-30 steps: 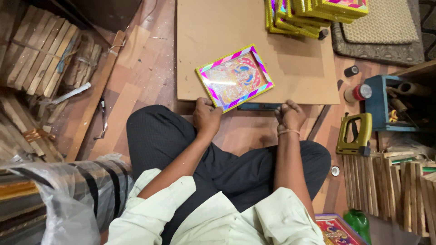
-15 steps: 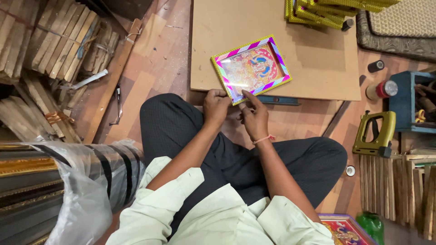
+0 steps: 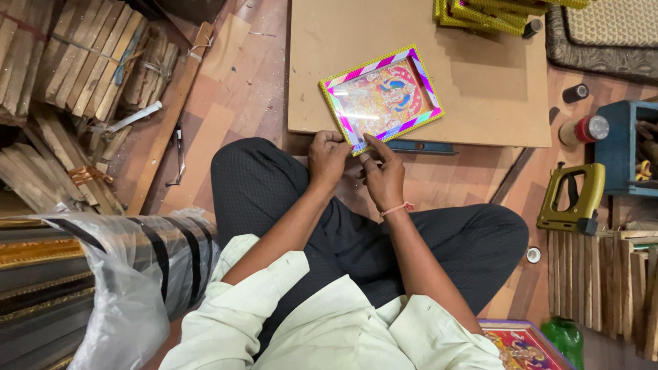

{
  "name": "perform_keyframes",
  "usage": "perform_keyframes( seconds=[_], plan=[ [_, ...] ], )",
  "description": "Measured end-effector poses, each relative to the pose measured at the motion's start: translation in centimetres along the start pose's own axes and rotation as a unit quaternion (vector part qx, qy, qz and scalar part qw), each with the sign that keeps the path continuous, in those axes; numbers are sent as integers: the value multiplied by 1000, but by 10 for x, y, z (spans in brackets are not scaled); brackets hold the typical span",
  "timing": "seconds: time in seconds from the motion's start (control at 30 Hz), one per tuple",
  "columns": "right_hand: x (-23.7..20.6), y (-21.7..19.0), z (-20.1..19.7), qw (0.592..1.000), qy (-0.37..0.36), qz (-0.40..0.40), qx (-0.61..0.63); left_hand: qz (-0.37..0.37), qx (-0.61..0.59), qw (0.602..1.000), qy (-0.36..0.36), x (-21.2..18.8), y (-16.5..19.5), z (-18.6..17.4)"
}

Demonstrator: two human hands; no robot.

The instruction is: The person sits on the floor and works on small framed devotional pictures, pressing and fitting the glass and edge trim along the frame borders by hand, then stacks the finished frames with others on the floor.

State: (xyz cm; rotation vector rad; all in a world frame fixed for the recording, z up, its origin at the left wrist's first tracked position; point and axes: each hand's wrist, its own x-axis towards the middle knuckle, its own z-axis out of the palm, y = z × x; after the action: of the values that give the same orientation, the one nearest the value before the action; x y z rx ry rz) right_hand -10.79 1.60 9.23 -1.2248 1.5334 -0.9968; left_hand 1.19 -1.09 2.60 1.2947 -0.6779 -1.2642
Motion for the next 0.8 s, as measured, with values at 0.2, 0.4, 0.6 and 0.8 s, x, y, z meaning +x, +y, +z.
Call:
perform_keyframes(
  seconds=[0.2,0.4,0.6,0.8],
  plan=[
    [-1,1,0,1000,-2,1,9,-11,-7,1000,-5,-1,2,1],
    [0,4,2,1000,-2,-10,10,-16,2,1000,-3,-2,3,0],
    [-1,5,3,1000,0,-1,5,-9,-19,1000,-7,-1,3,1],
    [-1,9,5,1000,8,-18,-6,-5,-40,999,-12,2,-2,0]
  ],
)
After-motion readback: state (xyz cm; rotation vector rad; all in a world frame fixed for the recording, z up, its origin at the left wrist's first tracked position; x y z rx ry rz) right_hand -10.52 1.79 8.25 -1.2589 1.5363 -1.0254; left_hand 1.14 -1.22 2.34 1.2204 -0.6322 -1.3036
